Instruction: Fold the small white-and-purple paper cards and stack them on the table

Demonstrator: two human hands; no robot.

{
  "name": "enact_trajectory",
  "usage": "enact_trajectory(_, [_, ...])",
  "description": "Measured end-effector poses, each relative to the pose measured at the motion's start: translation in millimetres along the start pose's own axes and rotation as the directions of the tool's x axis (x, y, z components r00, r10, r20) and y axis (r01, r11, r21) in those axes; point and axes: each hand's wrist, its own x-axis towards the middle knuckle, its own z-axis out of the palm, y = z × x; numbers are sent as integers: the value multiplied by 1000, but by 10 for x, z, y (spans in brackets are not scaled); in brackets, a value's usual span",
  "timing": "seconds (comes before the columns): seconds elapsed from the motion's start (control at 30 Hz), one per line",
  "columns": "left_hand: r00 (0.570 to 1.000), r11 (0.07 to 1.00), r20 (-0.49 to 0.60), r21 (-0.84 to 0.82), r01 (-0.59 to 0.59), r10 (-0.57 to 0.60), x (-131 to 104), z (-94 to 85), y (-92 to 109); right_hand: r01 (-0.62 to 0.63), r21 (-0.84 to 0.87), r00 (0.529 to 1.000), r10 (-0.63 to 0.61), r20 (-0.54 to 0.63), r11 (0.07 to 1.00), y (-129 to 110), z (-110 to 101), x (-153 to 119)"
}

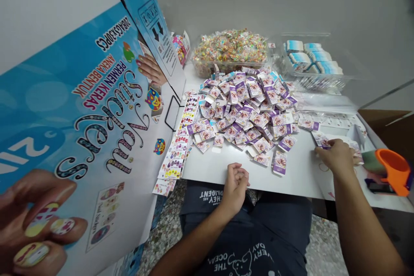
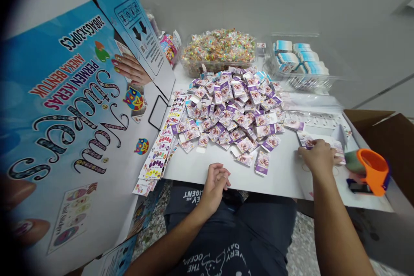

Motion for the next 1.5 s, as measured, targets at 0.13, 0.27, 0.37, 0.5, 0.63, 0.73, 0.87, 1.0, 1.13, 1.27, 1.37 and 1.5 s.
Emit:
enact_trajectory(0.13, [1000, 1000, -1, 0, 16, -16, 10, 3, -2, -28, 15, 999, 29, -30, 999, -10, 55, -38])
enact_trajectory(0.27, [1000, 1000, 13, 8, 21, -21, 14, -1, -14, -18, 4, 997, 18, -81, 1000, -50, 123, -97])
enact_trajectory(0.37, [1000, 1000, 13, 6, 20, -20, 17, -9, -24, -16, 10, 994, 17, -109, 1000, -73, 158, -110])
enact_trajectory(0.5, [1000, 1000, 15, 17, 20, -20, 25, -21, -34, -53, 51, 990, 59, -132, 997, -73, 154, -65])
enact_trajectory(0.63, [999, 999, 9, 6, 37, -37, 31, -29, -35, -93, 118, 987, 107, -117, 989, -59, 96, 0])
enact_trajectory(0.73, [999, 999, 3, -11, 46, -46, 32, -25, -22, -89, 169, 986, 110, -123, 982, -40, 46, -24])
enact_trajectory(0.87, [999, 999, 4, -24, 39, -39, 20, -16, 9, -59, 212, 978, 99, -184, 976, 7, 18, -264])
enact_trajectory(1.0, [999, 999, 35, 19, 26, -27, -16, 2, 54, 73, 305, 963, 11, -268, 950, -7, 18, -758])
enact_trajectory(1.13, [989, 998, 136, 29, 52, -55, -46, 65, 98, 260, 453, 934, -102, -344, 852, -183, -1, -1404])
enact_trajectory(1.27, [959, 992, 272, -78, 102, -77, -54, 152, 123, 477, 578, 878, -320, -357, 663, -409, -5, -2053])
enact_trajectory(1.37, [933, 955, 346, -233, 183, -94, -65, 167, 158, 563, 653, 811, -491, -318, 506, -534, 23, -2407])
enact_trajectory(1.5, [893, 922, 442, -308, 234, -79, -84, 102, 226, 544, 752, 764, -591, -259, 373, -624, 64, -2590])
